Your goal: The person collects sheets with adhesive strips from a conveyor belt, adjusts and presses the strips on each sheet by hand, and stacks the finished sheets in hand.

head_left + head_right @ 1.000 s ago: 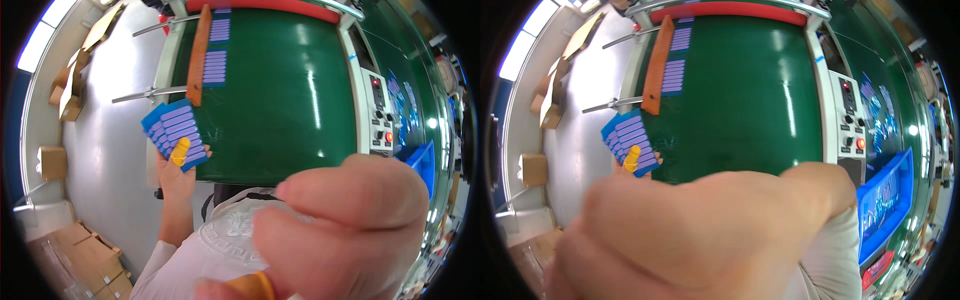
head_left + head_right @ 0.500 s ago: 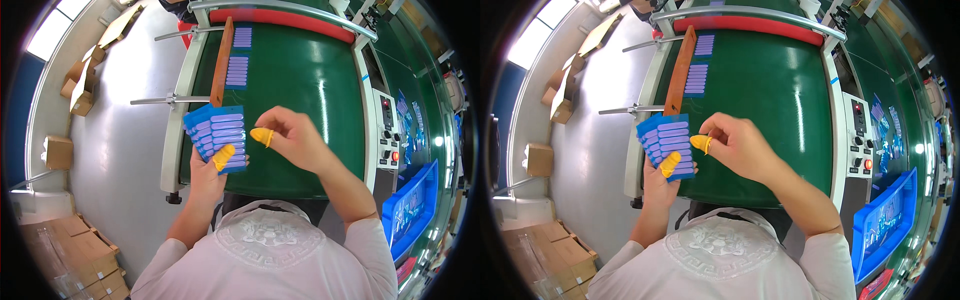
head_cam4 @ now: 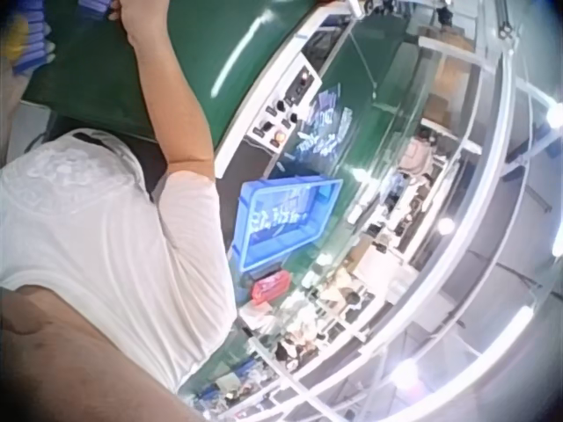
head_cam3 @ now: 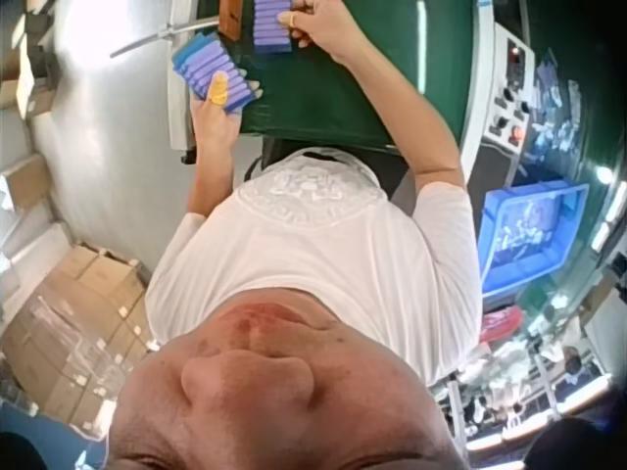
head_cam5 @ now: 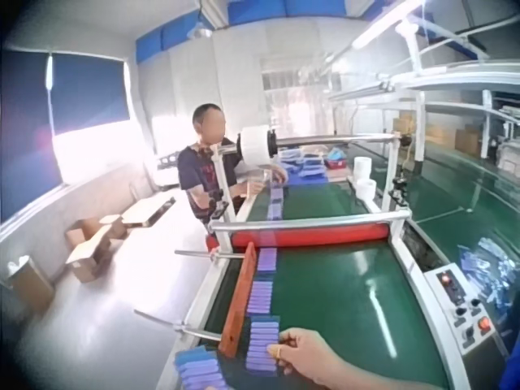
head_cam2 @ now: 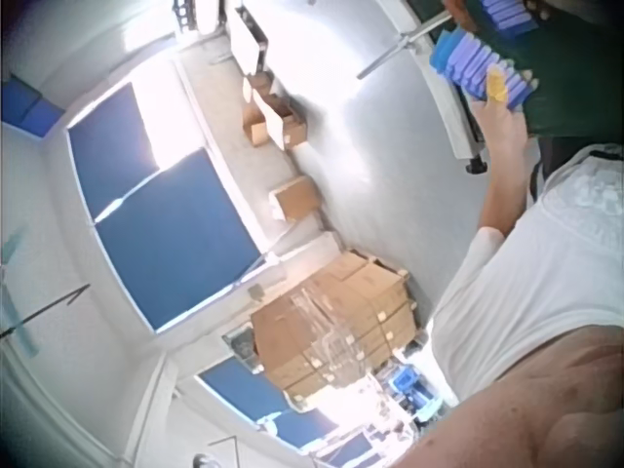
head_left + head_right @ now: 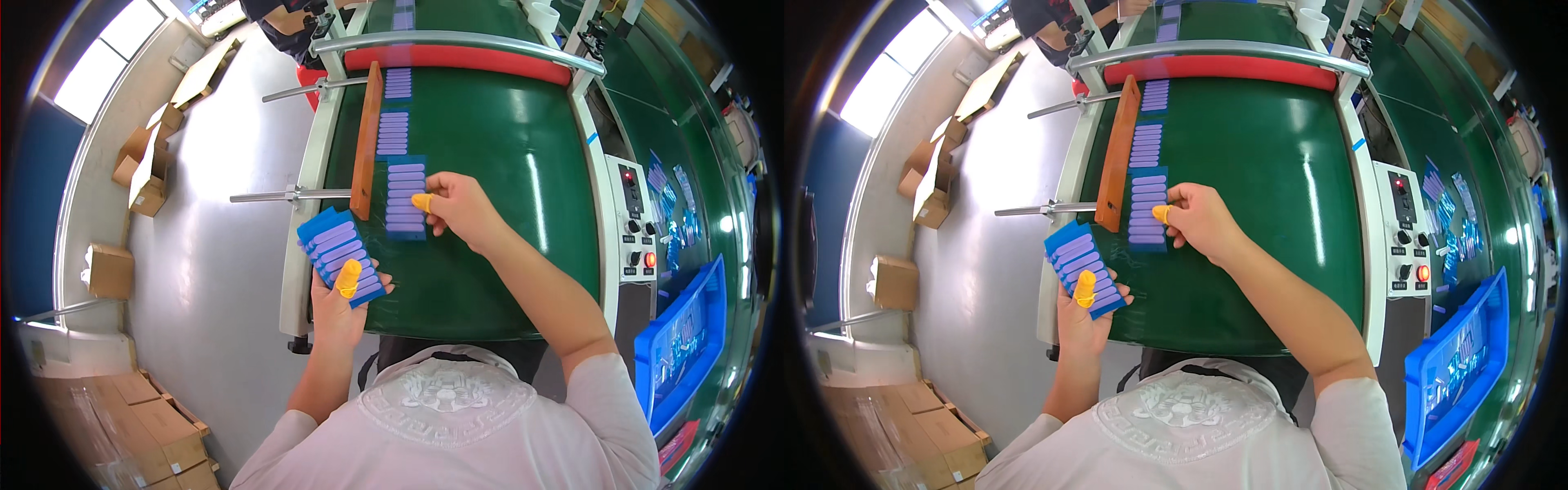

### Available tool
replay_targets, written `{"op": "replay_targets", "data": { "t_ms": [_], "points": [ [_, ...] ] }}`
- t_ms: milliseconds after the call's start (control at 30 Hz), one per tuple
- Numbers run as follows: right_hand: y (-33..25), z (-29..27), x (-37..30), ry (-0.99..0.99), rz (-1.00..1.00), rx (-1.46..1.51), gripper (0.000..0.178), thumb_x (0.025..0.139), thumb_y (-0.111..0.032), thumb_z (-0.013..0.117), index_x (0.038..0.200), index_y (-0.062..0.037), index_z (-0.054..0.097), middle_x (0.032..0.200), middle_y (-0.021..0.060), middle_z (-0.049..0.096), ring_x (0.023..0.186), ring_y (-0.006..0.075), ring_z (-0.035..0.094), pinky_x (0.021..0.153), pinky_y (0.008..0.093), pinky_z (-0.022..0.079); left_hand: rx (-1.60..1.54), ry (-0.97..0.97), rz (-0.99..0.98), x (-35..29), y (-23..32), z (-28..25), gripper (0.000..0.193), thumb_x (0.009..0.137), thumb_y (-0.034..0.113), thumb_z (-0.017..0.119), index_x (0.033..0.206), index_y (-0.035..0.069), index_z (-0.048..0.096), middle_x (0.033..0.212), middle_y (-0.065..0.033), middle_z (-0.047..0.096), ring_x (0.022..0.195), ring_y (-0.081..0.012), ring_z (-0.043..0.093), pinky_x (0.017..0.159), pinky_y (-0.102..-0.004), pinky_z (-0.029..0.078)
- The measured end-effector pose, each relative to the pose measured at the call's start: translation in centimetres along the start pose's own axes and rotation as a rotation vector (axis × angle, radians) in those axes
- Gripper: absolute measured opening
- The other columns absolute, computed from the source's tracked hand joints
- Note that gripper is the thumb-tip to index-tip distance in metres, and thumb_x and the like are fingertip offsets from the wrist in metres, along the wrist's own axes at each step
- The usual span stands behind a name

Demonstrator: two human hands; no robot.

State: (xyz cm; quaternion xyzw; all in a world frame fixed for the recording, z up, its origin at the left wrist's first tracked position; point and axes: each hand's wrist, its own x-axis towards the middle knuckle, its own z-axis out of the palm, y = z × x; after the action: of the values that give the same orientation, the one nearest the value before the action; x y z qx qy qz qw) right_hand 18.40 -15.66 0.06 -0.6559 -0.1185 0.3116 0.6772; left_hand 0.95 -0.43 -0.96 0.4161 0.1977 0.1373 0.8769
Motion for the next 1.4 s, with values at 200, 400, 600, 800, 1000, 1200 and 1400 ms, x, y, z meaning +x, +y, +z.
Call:
{"op": "replay_targets", "data": {
  "t_ms": [200,400,600,800,1000,1200,1400],
  "points": [
    [1.7,2.5,3.6,0.098,-0.011,-0.249,0.032,0.085,-0.010,0.065,0.110,0.0072,0.054,0.077,0.0079,0.060,0.059,0.0115,0.056,0.044,0.0253,0.047,0.041,0.053,-0.008,-0.7,0.5,0.9,0.032,0.097,0.032,0.046,0.112,0.005,0.050,0.094,-0.0140,0.062,0.074,-0.0301,0.066,0.063,-0.0445,0.056],
    [3.2,2.5,5.0,0.208,-0.162,-0.583,0.047,0.084,-0.017,0.068,0.118,0.0075,0.048,0.077,0.0125,0.061,0.064,0.0170,0.060,0.055,0.0311,0.050,0.003,0.005,-0.034,-0.8,0.3,0.1,0.039,0.097,0.039,0.043,0.111,0.004,0.052,0.094,-0.0134,0.062,0.075,-0.0296,0.065,0.064,-0.0443,0.055],
    [0.0,3.3,1.5,0.239,-0.242,-0.677,0.039,0.084,-0.019,0.068,0.108,0.0067,0.052,0.076,0.0120,0.061,0.070,0.0183,0.061,0.068,0.0319,0.049,0.071,0.023,-0.035,-0.8,0.5,0.2,0.037,0.097,0.038,0.044,0.115,0.006,0.050,0.095,-0.0137,0.062,0.075,-0.0295,0.065,0.064,-0.0448,0.055],
    [-0.7,3.7,-3.3,-0.252,-0.138,-0.061,0.020,0.087,-0.014,0.065,0.089,0.0026,0.054,0.073,0.0064,0.059,0.064,0.0107,0.058,0.058,0.0265,0.049,0.085,-0.021,-0.039,0.0,0.3,2.1,0.038,0.096,0.034,0.050,0.125,0.010,0.043,0.100,-0.0141,0.062,0.077,-0.0301,0.067,0.067,-0.0439,0.058],
    [-0.3,3.2,-3.6,-0.312,-0.011,0.162,0.013,0.088,-0.010,0.061,0.083,0.0014,0.057,0.073,0.0041,0.060,0.060,0.0091,0.056,0.054,0.0245,0.048,0.069,-0.099,-0.028,0.1,-0.2,2.5,0.039,0.096,0.031,0.051,0.127,0.009,0.042,0.108,-0.0142,0.062,0.081,-0.0312,0.068,0.069,-0.0444,0.058],
    [-0.1,2.5,-3.8,-0.195,0.011,-0.012,0.013,0.087,-0.014,0.062,0.090,-0.0012,0.062,0.075,0.0007,0.060,0.064,0.0062,0.055,0.057,0.0204,0.045,-0.041,-0.025,-0.006,0.0,-0.4,1.4,0.039,0.095,0.019,0.054,0.130,0.009,0.042,0.115,-0.0094,0.059,0.100,-0.0235,0.063,0.081,-0.0397,0.054],
    [0.0,1.1,-3.2,-0.150,-0.012,0.114,0.014,0.087,-0.014,0.064,0.089,-0.0008,0.064,0.077,0.0016,0.062,0.063,0.0057,0.054,0.055,0.0200,0.045,-0.064,0.012,0.027,0.0,-0.1,0.9,0.037,0.091,0.010,0.059,0.125,0.008,0.046,0.115,-0.0071,0.059,0.102,-0.0194,0.061,0.083,-0.0368,0.053]
  ]
}}
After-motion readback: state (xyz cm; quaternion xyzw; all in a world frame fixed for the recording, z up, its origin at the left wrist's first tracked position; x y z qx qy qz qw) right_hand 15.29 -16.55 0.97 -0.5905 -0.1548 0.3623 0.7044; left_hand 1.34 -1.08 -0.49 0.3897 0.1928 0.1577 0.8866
